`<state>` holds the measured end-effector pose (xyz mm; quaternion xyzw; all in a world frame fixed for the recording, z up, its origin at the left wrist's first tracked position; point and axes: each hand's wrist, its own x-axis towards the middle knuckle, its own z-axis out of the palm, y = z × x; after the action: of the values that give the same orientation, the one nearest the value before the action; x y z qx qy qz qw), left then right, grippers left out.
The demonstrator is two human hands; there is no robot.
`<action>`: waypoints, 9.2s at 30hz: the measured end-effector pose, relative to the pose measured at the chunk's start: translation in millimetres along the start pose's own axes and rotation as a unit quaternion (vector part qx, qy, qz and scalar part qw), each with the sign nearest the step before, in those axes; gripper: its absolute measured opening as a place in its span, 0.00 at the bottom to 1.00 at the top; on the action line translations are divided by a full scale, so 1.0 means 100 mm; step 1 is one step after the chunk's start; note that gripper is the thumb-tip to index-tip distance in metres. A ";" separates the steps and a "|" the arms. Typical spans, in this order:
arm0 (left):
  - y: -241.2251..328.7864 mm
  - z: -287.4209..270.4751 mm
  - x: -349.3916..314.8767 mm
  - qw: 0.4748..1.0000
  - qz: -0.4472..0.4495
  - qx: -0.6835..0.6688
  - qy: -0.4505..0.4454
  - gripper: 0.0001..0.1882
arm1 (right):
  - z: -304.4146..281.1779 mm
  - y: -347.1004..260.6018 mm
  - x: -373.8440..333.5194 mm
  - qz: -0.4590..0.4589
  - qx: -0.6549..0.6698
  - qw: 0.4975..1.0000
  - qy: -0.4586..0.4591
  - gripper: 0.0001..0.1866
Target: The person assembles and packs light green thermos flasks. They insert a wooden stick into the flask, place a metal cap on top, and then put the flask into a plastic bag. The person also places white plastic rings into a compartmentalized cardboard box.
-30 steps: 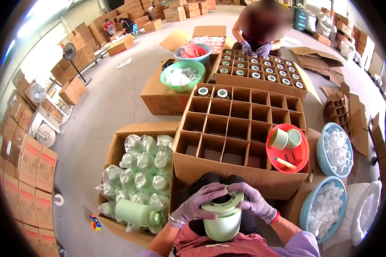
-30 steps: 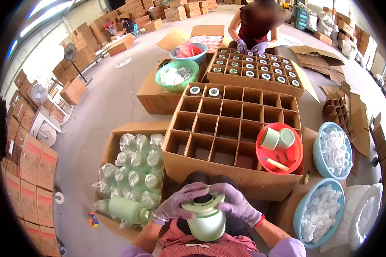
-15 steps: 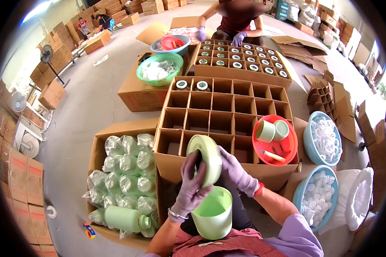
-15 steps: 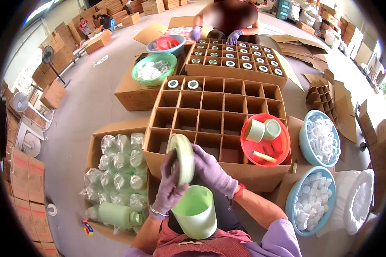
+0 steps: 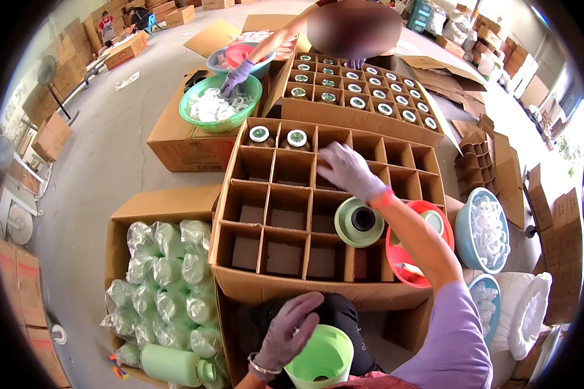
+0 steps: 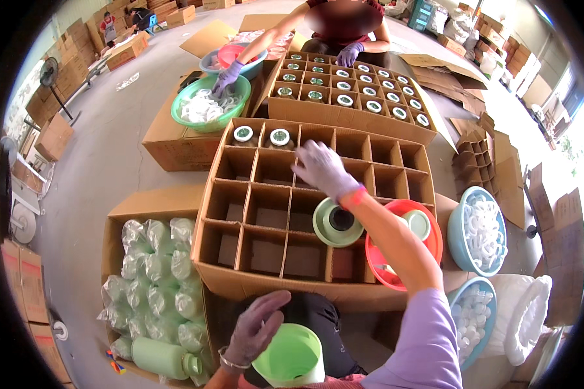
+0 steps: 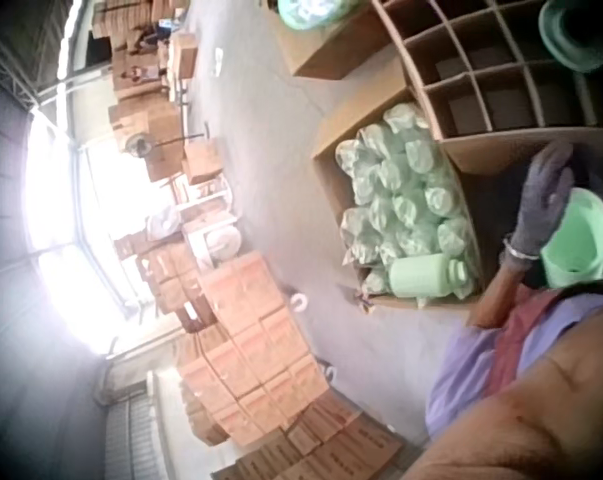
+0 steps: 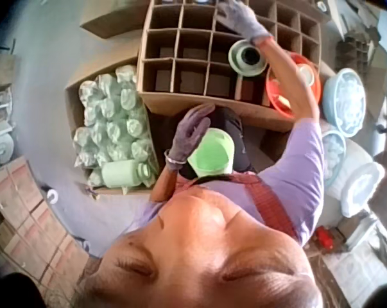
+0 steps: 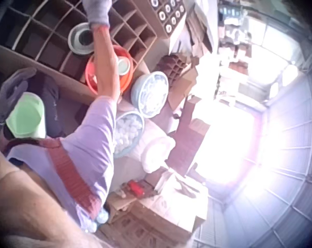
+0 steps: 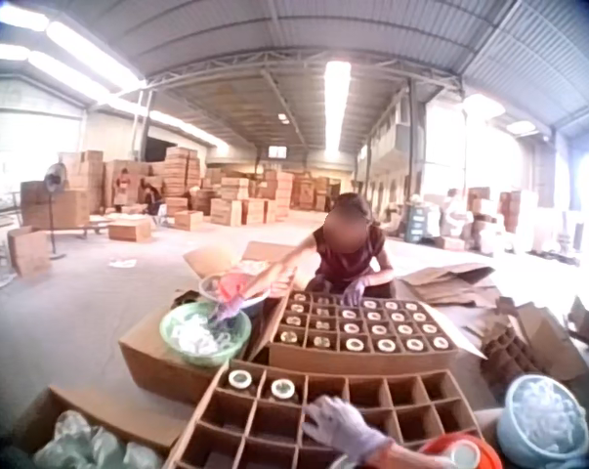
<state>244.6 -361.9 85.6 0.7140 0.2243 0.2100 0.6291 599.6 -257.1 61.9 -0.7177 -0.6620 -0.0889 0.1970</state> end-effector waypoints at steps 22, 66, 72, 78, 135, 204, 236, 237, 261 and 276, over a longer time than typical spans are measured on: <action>-0.04 -0.05 0.56 0.826 -0.159 -0.511 0.179 0.35 | -1.45 -0.80 -0.17 -0.100 0.108 0.987 0.061 0.19; -0.85 -0.28 -1.95 0.956 -0.247 -0.152 0.040 0.33 | -0.80 -2.70 -3.83 0.110 0.418 0.899 -0.069 0.31; -1.00 -0.21 -2.30 0.927 -0.266 -0.251 0.082 0.33 | -0.99 -2.53 -2.93 -0.053 0.629 0.764 -0.132 0.51; -1.08 -0.19 -2.26 0.918 -0.260 -0.286 0.083 0.32 | -0.99 -2.78 -2.84 0.032 0.729 0.682 -0.052 0.48; 0.28 0.23 -0.16 0.912 -0.057 -0.395 0.096 0.32 | -1.18 -1.90 -1.90 -0.093 0.199 0.972 0.089 0.35; 0.49 0.52 -0.53 0.854 0.355 0.381 -0.010 0.16 | -1.10 -1.79 -3.23 0.332 0.648 0.671 0.140 0.24; 0.31 0.88 -0.40 0.949 0.254 0.180 -0.047 0.15 | -1.01 -1.75 -3.64 0.277 0.754 0.561 0.201 0.27; 0.38 0.90 -0.40 0.937 0.292 0.192 -0.025 0.14 | -1.02 -1.76 -3.62 0.292 0.677 0.646 0.196 0.27; -0.84 -0.58 -1.32 0.959 -0.149 -0.092 0.224 0.18 | -3.08 0.21 -4.07 0.439 0.265 0.809 0.287 0.16; -0.60 -0.61 -1.15 0.975 -0.059 0.202 0.077 0.13 | -1.36 -0.13 -2.97 0.130 -0.262 0.920 -0.260 0.08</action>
<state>112.2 -373.6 31.0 0.7935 0.3517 0.1767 0.4642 572.8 -583.1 72.0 -0.8213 -0.5437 -0.0425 -0.1674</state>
